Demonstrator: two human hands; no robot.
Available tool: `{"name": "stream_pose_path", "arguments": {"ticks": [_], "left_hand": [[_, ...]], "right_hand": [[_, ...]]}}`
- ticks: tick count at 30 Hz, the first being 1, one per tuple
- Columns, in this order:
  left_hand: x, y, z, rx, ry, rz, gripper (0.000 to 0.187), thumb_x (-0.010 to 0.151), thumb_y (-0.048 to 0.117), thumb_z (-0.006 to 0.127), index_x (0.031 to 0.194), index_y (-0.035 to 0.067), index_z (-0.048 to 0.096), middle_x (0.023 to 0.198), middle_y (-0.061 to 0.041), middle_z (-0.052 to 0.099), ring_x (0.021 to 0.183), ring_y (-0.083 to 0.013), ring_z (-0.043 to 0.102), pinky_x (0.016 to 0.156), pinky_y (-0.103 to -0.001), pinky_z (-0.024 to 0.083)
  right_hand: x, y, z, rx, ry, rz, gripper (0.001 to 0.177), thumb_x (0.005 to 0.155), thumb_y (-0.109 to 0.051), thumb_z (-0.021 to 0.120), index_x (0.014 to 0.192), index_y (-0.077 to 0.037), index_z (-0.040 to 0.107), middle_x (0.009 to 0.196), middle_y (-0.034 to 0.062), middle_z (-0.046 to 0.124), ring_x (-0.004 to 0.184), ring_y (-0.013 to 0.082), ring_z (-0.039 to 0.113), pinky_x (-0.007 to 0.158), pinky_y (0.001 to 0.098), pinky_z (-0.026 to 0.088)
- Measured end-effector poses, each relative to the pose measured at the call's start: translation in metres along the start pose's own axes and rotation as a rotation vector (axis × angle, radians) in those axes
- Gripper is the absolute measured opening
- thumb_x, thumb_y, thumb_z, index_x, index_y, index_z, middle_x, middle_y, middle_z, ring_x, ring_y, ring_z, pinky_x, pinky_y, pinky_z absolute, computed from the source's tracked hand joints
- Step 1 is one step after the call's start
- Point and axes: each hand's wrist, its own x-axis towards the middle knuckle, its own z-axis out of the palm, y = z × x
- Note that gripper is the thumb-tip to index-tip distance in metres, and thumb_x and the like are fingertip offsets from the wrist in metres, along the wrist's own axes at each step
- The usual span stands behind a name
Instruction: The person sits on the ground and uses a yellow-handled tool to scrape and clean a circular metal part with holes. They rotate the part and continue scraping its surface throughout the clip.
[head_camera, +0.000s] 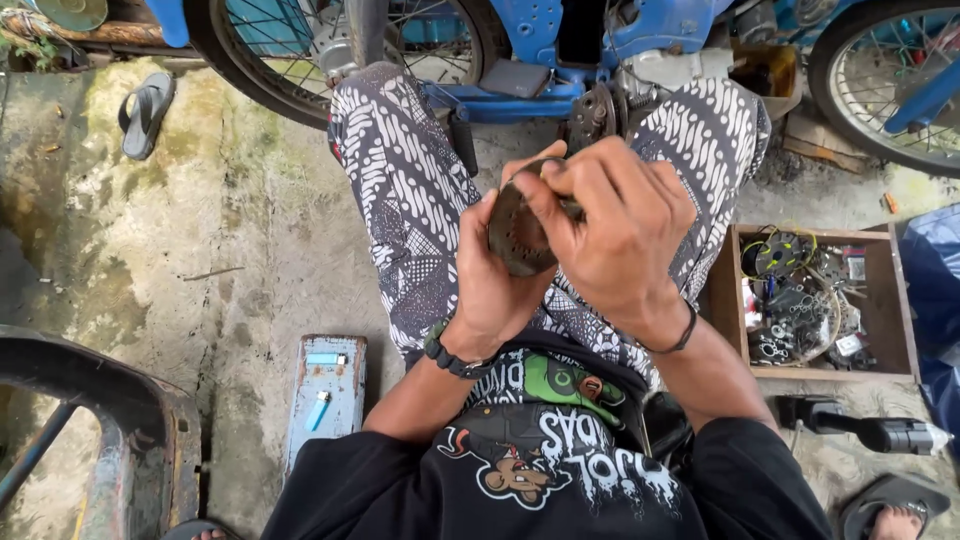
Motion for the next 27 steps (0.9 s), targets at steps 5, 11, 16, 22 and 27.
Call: {"name": "stream_pose_path", "arguments": {"ticks": [5, 11, 16, 22, 27], "left_hand": [[0.000, 0.008, 0.007, 0.021, 0.065, 0.019, 0.056, 0.112, 0.036, 0.038, 0.150, -0.004, 0.046, 0.131, -0.022, 0.060, 0.128, -0.0307, 0.057, 0.115, -0.044, 0.047], [-0.006, 0.015, 0.016, 0.032, 0.063, 0.060, 0.059, 0.110, 0.039, 0.041, 0.151, -0.003, 0.045, 0.131, -0.019, 0.061, 0.127, -0.0288, 0.057, 0.114, -0.040, 0.047], [-0.013, 0.021, 0.022, 0.110, 0.038, 0.147, 0.057, 0.112, 0.040, 0.039, 0.150, -0.002, 0.048, 0.137, -0.018, 0.059, 0.135, -0.0284, 0.055, 0.118, -0.040, 0.046], [-0.019, 0.022, 0.021, 0.091, 0.079, 0.127, 0.057, 0.108, 0.045, 0.045, 0.144, 0.002, 0.053, 0.139, -0.017, 0.058, 0.128, -0.0279, 0.055, 0.106, -0.045, 0.053], [-0.013, 0.023, 0.028, 0.061, 0.139, 0.099, 0.064, 0.105, 0.044, 0.051, 0.148, -0.002, 0.047, 0.129, -0.019, 0.063, 0.124, -0.0290, 0.058, 0.110, -0.040, 0.049]], "right_hand": [[-0.009, -0.004, 0.004, 0.036, -0.048, -0.052, 0.041, 0.109, -0.041, 0.056, 0.078, -0.015, 0.054, 0.079, 0.0028, 0.061, 0.064, 0.0121, 0.047, 0.067, 0.0300, 0.035], [0.002, -0.013, -0.001, 0.097, -0.019, -0.069, 0.038, 0.106, -0.040, 0.062, 0.079, -0.013, 0.058, 0.082, 0.0030, 0.064, 0.064, 0.0123, 0.047, 0.064, 0.0311, 0.032], [0.016, -0.021, -0.006, 0.130, 0.021, -0.094, 0.045, 0.109, -0.037, 0.060, 0.075, -0.008, 0.056, 0.079, 0.0063, 0.063, 0.061, 0.0161, 0.049, 0.061, 0.0332, 0.030], [0.008, -0.018, 0.002, 0.153, 0.008, -0.111, 0.042, 0.108, -0.039, 0.060, 0.076, -0.013, 0.054, 0.077, 0.0044, 0.062, 0.060, 0.0129, 0.044, 0.062, 0.0320, 0.032], [0.002, -0.015, -0.001, 0.155, -0.004, -0.136, 0.038, 0.104, -0.040, 0.067, 0.079, -0.013, 0.057, 0.081, 0.0047, 0.065, 0.065, 0.0132, 0.052, 0.066, 0.0319, 0.039]]}}
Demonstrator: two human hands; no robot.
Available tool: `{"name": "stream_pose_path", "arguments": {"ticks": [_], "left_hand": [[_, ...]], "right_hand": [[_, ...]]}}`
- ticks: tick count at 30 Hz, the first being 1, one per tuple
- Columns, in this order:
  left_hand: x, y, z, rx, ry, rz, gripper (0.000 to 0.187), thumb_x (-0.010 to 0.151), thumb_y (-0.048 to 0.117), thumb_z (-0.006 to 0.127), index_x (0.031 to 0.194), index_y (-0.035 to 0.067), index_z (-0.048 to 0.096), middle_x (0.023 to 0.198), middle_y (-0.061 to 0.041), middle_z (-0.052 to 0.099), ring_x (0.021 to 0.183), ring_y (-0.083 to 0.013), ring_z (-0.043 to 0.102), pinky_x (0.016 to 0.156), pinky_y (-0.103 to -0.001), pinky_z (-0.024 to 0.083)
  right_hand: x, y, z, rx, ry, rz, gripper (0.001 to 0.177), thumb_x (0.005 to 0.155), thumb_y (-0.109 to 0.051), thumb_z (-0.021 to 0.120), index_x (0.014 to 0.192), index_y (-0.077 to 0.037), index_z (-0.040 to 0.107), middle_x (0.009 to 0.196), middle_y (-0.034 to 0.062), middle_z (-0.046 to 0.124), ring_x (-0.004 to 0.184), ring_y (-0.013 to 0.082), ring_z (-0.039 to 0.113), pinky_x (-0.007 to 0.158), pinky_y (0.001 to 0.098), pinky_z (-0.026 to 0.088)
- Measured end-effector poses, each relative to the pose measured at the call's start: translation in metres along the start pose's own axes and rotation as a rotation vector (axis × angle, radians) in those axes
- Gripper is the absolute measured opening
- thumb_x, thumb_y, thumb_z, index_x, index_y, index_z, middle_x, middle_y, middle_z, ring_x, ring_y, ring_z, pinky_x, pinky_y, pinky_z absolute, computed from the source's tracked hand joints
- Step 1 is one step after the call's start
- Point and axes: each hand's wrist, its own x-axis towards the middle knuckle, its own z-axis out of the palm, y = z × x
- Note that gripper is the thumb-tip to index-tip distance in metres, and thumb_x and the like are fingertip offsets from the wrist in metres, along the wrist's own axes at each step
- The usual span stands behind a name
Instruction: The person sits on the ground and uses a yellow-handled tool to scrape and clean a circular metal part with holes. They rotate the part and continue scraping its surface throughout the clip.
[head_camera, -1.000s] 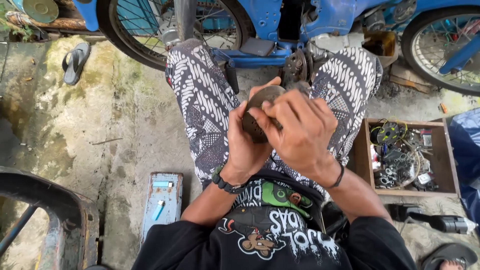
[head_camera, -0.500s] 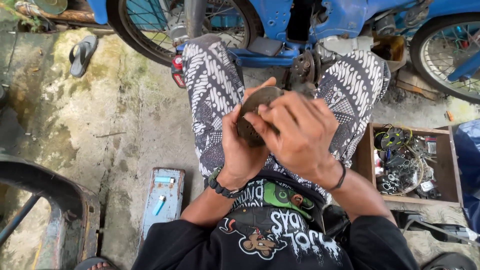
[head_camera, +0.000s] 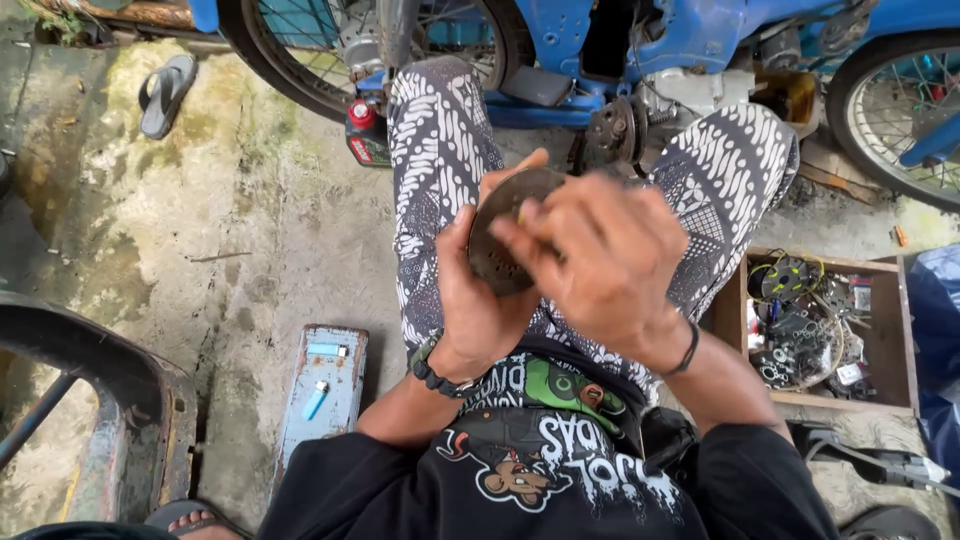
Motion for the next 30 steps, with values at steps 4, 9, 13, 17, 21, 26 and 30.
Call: {"name": "stream_pose_path", "arguments": {"ticks": [4, 9, 13, 17, 21, 26, 30], "left_hand": [[0.000, -0.003, 0.004, 0.048, -0.047, 0.029, 0.060, 0.106, 0.049, 0.047, 0.144, 0.002, 0.051, 0.126, -0.017, 0.060, 0.120, -0.0273, 0.058, 0.101, -0.041, 0.053], [-0.003, -0.002, 0.003, 0.056, -0.057, 0.048, 0.056, 0.110, 0.041, 0.047, 0.147, -0.001, 0.051, 0.132, -0.016, 0.062, 0.128, -0.0252, 0.060, 0.109, -0.037, 0.050], [0.001, 0.002, 0.003, 0.070, -0.011, 0.057, 0.059, 0.107, 0.042, 0.046, 0.146, -0.003, 0.048, 0.124, -0.018, 0.061, 0.120, -0.0258, 0.058, 0.112, -0.037, 0.045], [-0.007, 0.000, -0.002, 0.030, -0.007, 0.038, 0.063, 0.106, 0.044, 0.052, 0.147, -0.003, 0.049, 0.125, -0.017, 0.059, 0.120, -0.0261, 0.057, 0.104, -0.039, 0.054], [-0.009, 0.009, 0.006, 0.094, -0.005, 0.066, 0.062, 0.107, 0.043, 0.047, 0.147, -0.004, 0.046, 0.125, -0.019, 0.060, 0.121, -0.0277, 0.057, 0.113, -0.040, 0.047], [-0.008, 0.005, 0.005, 0.072, 0.001, 0.160, 0.058, 0.108, 0.042, 0.047, 0.144, -0.002, 0.050, 0.132, -0.018, 0.059, 0.124, -0.0252, 0.057, 0.112, -0.035, 0.045], [-0.011, 0.008, 0.009, 0.111, 0.054, 0.186, 0.057, 0.108, 0.041, 0.047, 0.145, -0.002, 0.052, 0.126, -0.014, 0.063, 0.119, -0.0212, 0.060, 0.103, -0.033, 0.050]], "right_hand": [[0.010, 0.002, -0.004, -0.059, 0.048, 0.010, 0.043, 0.108, -0.040, 0.059, 0.076, -0.013, 0.053, 0.076, 0.0037, 0.061, 0.061, 0.0120, 0.043, 0.060, 0.0313, 0.029], [0.026, -0.005, -0.012, -0.037, 0.015, 0.041, 0.043, 0.109, -0.036, 0.063, 0.077, -0.007, 0.061, 0.083, 0.0073, 0.067, 0.064, 0.0180, 0.054, 0.064, 0.0346, 0.032], [0.010, -0.006, 0.002, 0.016, -0.008, -0.011, 0.038, 0.105, -0.038, 0.065, 0.078, -0.013, 0.058, 0.079, 0.0044, 0.065, 0.064, 0.0137, 0.051, 0.065, 0.0322, 0.034], [0.005, -0.007, 0.006, 0.013, 0.012, 0.008, 0.040, 0.108, -0.037, 0.060, 0.077, -0.013, 0.053, 0.077, 0.0046, 0.060, 0.062, 0.0127, 0.044, 0.063, 0.0317, 0.033], [0.013, -0.018, 0.000, 0.109, -0.011, -0.029, 0.039, 0.103, -0.039, 0.065, 0.076, -0.012, 0.058, 0.078, 0.0058, 0.066, 0.065, 0.0156, 0.056, 0.062, 0.0335, 0.037], [0.025, -0.022, -0.001, 0.089, 0.007, -0.022, 0.042, 0.105, -0.035, 0.065, 0.074, -0.007, 0.060, 0.079, 0.0075, 0.067, 0.068, 0.0181, 0.059, 0.063, 0.0346, 0.035], [0.022, -0.011, 0.013, 0.110, 0.039, -0.040, 0.042, 0.107, -0.039, 0.059, 0.075, -0.011, 0.058, 0.077, 0.0052, 0.066, 0.062, 0.0123, 0.051, 0.060, 0.0319, 0.032]]}}
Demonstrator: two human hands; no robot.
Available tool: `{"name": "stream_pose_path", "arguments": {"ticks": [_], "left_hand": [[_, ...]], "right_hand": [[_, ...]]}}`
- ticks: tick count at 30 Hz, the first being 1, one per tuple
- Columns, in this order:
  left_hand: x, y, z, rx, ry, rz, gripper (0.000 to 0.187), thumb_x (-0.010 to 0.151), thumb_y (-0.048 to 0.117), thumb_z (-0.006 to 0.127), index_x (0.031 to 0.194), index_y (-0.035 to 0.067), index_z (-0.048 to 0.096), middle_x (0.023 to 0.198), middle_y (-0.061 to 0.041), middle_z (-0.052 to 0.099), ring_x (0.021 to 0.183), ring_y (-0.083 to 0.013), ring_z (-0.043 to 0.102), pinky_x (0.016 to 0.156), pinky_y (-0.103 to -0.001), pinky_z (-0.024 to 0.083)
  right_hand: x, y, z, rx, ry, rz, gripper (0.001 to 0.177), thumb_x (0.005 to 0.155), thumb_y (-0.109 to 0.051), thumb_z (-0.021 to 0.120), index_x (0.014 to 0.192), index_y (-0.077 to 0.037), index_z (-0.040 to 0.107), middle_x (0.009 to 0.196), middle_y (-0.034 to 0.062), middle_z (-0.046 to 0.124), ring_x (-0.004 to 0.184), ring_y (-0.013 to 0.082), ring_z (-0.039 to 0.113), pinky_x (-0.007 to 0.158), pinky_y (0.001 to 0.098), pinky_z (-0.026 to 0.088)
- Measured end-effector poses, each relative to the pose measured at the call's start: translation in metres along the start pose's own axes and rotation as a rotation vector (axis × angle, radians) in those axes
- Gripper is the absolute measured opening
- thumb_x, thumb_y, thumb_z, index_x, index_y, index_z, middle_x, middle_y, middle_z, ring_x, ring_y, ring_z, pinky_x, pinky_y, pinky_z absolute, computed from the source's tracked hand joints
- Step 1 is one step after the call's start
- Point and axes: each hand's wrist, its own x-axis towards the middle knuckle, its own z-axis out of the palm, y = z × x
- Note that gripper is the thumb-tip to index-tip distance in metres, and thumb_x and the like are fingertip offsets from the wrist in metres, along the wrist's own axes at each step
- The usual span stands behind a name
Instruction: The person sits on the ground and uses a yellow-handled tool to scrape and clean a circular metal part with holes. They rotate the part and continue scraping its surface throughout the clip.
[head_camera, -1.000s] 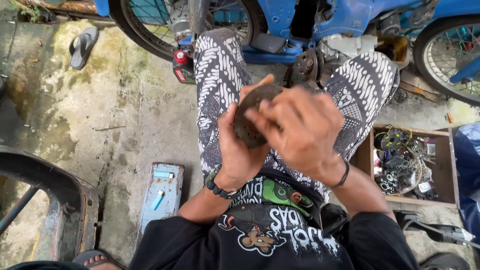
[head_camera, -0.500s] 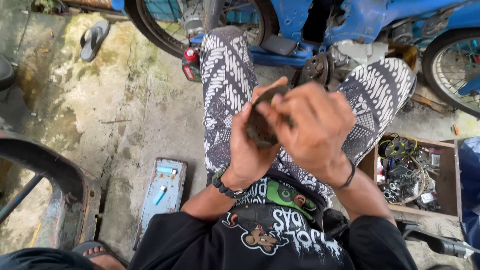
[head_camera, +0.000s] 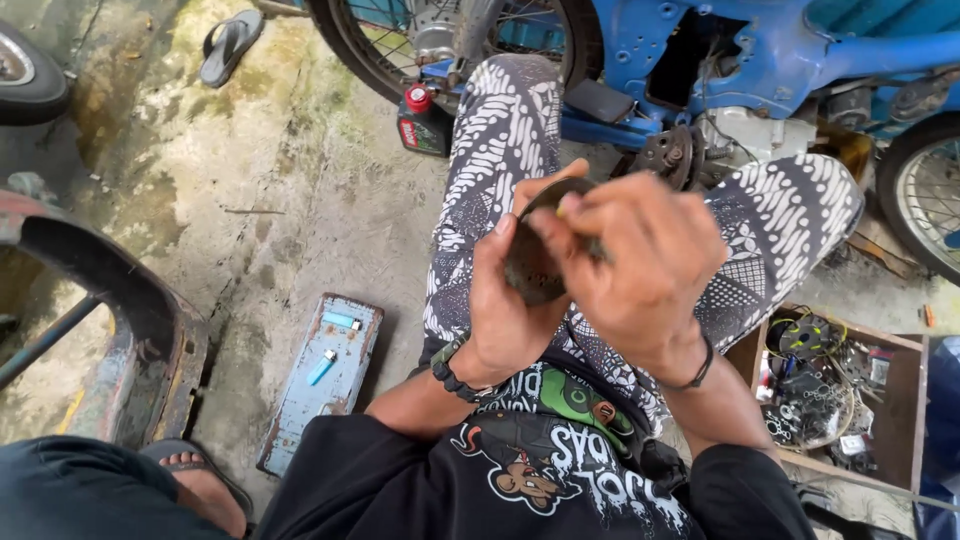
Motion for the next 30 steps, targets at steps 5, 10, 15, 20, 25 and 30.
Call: {"name": "stream_pose_path", "arguments": {"ticks": [5, 10, 15, 20, 25, 30], "left_hand": [[-0.007, 0.002, 0.004, -0.057, -0.033, 0.046, 0.062, 0.107, 0.044, 0.051, 0.147, -0.003, 0.046, 0.131, -0.017, 0.059, 0.127, -0.0261, 0.056, 0.115, -0.038, 0.044], [-0.013, 0.004, 0.017, 0.013, -0.023, 0.111, 0.062, 0.103, 0.047, 0.052, 0.142, -0.001, 0.049, 0.115, -0.011, 0.059, 0.108, -0.0175, 0.057, 0.098, -0.029, 0.045], [-0.014, 0.001, 0.016, -0.009, -0.046, 0.034, 0.065, 0.105, 0.046, 0.050, 0.148, -0.003, 0.044, 0.122, -0.014, 0.060, 0.115, -0.0204, 0.060, 0.102, -0.030, 0.049], [-0.008, -0.007, 0.011, -0.015, -0.072, 0.031, 0.061, 0.105, 0.046, 0.052, 0.144, -0.001, 0.048, 0.131, -0.019, 0.057, 0.127, -0.0275, 0.056, 0.115, -0.040, 0.045], [-0.002, -0.016, 0.007, 0.015, -0.050, -0.017, 0.060, 0.106, 0.047, 0.051, 0.145, 0.001, 0.053, 0.122, -0.009, 0.064, 0.116, -0.0170, 0.061, 0.098, -0.029, 0.050], [0.004, -0.033, -0.004, -0.105, -0.122, -0.049, 0.055, 0.114, 0.038, 0.043, 0.149, -0.003, 0.050, 0.146, -0.019, 0.057, 0.138, -0.0277, 0.054, 0.122, -0.035, 0.041]], "right_hand": [[0.007, -0.011, -0.011, 0.072, -0.011, -0.019, 0.038, 0.104, -0.037, 0.064, 0.076, -0.011, 0.059, 0.078, 0.0058, 0.066, 0.068, 0.0161, 0.059, 0.062, 0.0334, 0.036], [0.018, -0.017, -0.023, 0.076, 0.026, -0.010, 0.042, 0.106, -0.034, 0.065, 0.074, -0.007, 0.059, 0.078, 0.0063, 0.065, 0.062, 0.0163, 0.053, 0.063, 0.0348, 0.035], [0.015, -0.008, -0.030, 0.079, -0.023, 0.026, 0.040, 0.105, -0.032, 0.068, 0.077, -0.005, 0.065, 0.084, 0.0072, 0.069, 0.068, 0.0196, 0.061, 0.065, 0.0363, 0.036], [-0.002, -0.001, -0.022, 0.040, -0.017, -0.049, 0.039, 0.106, -0.036, 0.062, 0.079, -0.009, 0.060, 0.081, 0.0081, 0.068, 0.069, 0.0170, 0.061, 0.062, 0.0329, 0.037], [-0.005, 0.005, -0.022, -0.118, 0.008, 0.010, 0.046, 0.110, -0.041, 0.058, 0.077, -0.009, 0.058, 0.082, 0.0060, 0.069, 0.064, 0.0130, 0.050, 0.065, 0.0327, 0.032], [-0.006, 0.010, -0.031, -0.103, -0.037, 0.106, 0.047, 0.110, -0.038, 0.060, 0.077, -0.005, 0.064, 0.083, 0.0080, 0.070, 0.067, 0.0178, 0.057, 0.063, 0.0352, 0.033]]}}
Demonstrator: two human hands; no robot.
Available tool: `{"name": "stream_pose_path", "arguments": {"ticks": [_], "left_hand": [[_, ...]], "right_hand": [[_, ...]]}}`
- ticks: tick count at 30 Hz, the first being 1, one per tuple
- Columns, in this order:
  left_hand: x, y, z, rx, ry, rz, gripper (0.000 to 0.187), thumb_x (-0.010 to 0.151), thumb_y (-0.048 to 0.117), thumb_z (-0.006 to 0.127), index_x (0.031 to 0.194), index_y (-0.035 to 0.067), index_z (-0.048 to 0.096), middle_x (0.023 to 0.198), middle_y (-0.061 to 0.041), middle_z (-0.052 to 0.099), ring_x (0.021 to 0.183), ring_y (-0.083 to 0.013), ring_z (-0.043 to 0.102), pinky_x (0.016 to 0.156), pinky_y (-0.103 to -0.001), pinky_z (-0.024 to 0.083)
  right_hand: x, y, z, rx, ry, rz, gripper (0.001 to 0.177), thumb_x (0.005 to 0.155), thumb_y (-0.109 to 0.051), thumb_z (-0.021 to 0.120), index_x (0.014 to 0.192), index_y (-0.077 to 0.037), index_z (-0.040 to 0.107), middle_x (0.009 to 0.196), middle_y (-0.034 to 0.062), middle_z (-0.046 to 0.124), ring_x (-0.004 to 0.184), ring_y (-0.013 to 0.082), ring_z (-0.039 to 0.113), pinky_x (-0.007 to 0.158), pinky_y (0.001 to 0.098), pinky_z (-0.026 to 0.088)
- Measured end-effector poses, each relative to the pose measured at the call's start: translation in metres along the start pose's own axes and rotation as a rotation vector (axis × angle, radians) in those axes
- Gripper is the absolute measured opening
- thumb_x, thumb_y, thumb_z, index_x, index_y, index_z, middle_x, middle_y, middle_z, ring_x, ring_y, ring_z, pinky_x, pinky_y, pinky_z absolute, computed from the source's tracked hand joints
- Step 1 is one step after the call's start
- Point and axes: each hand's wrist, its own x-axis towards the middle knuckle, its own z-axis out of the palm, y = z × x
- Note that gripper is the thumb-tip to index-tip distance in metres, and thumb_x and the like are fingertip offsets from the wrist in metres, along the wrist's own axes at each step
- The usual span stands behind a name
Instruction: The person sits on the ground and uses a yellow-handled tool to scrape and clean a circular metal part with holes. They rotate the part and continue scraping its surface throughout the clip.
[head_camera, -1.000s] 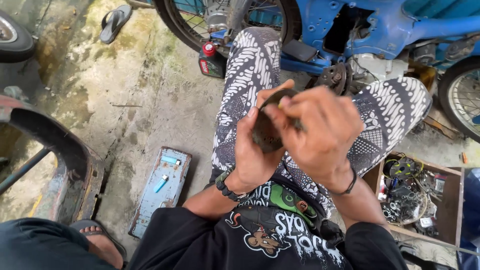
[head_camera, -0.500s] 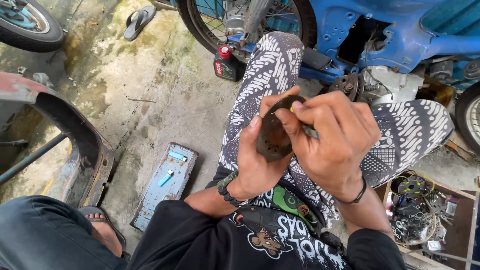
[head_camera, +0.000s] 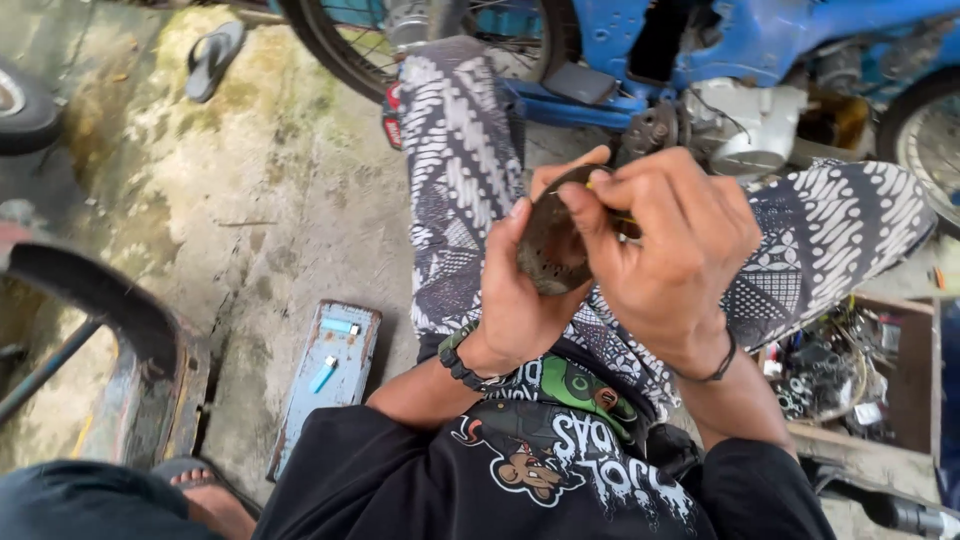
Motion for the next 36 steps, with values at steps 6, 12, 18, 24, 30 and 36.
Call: {"name": "stream_pose_path", "arguments": {"ticks": [6, 12, 18, 24, 30, 36], "left_hand": [[0.001, 0.003, 0.002, 0.014, -0.005, -0.141, 0.057, 0.112, 0.042, 0.043, 0.149, -0.002, 0.049, 0.135, -0.022, 0.061, 0.131, -0.0310, 0.057, 0.113, -0.043, 0.051], [0.002, 0.000, 0.000, 0.004, 0.027, -0.158, 0.056, 0.113, 0.043, 0.041, 0.149, 0.001, 0.049, 0.135, -0.020, 0.062, 0.131, -0.0329, 0.057, 0.112, -0.049, 0.052], [0.003, -0.001, 0.003, -0.002, 0.019, -0.157, 0.054, 0.112, 0.038, 0.043, 0.148, -0.002, 0.047, 0.127, -0.016, 0.062, 0.121, -0.0252, 0.059, 0.117, -0.037, 0.045], [0.003, -0.005, -0.006, -0.025, 0.020, -0.155, 0.055, 0.113, 0.035, 0.040, 0.152, -0.003, 0.046, 0.134, -0.020, 0.064, 0.132, -0.0314, 0.057, 0.122, -0.048, 0.043], [0.003, -0.005, -0.001, 0.078, -0.041, -0.202, 0.054, 0.111, 0.045, 0.045, 0.146, 0.003, 0.048, 0.130, -0.019, 0.061, 0.125, -0.0301, 0.059, 0.111, -0.045, 0.050], [0.003, -0.012, -0.007, 0.051, -0.025, -0.225, 0.049, 0.109, 0.042, 0.047, 0.139, 0.004, 0.050, 0.127, -0.015, 0.060, 0.120, -0.0232, 0.057, 0.107, -0.037, 0.046]], "right_hand": [[-0.020, 0.014, 0.006, -0.061, 0.007, -0.012, 0.047, 0.110, -0.042, 0.052, 0.075, -0.011, 0.055, 0.078, 0.0050, 0.064, 0.059, 0.0118, 0.040, 0.061, 0.0316, 0.027], [-0.026, 0.009, 0.006, -0.069, -0.012, -0.004, 0.045, 0.109, -0.041, 0.053, 0.075, -0.011, 0.055, 0.077, 0.0057, 0.063, 0.060, 0.0115, 0.042, 0.061, 0.0307, 0.028], [-0.019, -0.007, -0.007, -0.031, -0.035, 0.033, 0.042, 0.105, -0.037, 0.064, 0.076, -0.008, 0.060, 0.080, 0.0074, 0.067, 0.068, 0.0168, 0.059, 0.063, 0.0334, 0.035], [-0.029, 0.001, 0.005, -0.063, -0.026, 0.043, 0.042, 0.107, -0.040, 0.056, 0.075, -0.013, 0.053, 0.075, 0.0042, 0.061, 0.063, 0.0126, 0.046, 0.063, 0.0319, 0.031], [-0.032, 0.016, 0.005, -0.128, 0.005, 0.119, 0.044, 0.110, -0.041, 0.052, 0.077, -0.011, 0.053, 0.079, 0.0052, 0.062, 0.059, 0.0119, 0.040, 0.059, 0.0310, 0.028], [-0.040, 0.021, 0.002, -0.166, 0.012, 0.153, 0.047, 0.109, -0.044, 0.052, 0.074, -0.012, 0.052, 0.074, 0.0025, 0.059, 0.055, 0.0105, 0.038, 0.055, 0.0294, 0.027]]}}
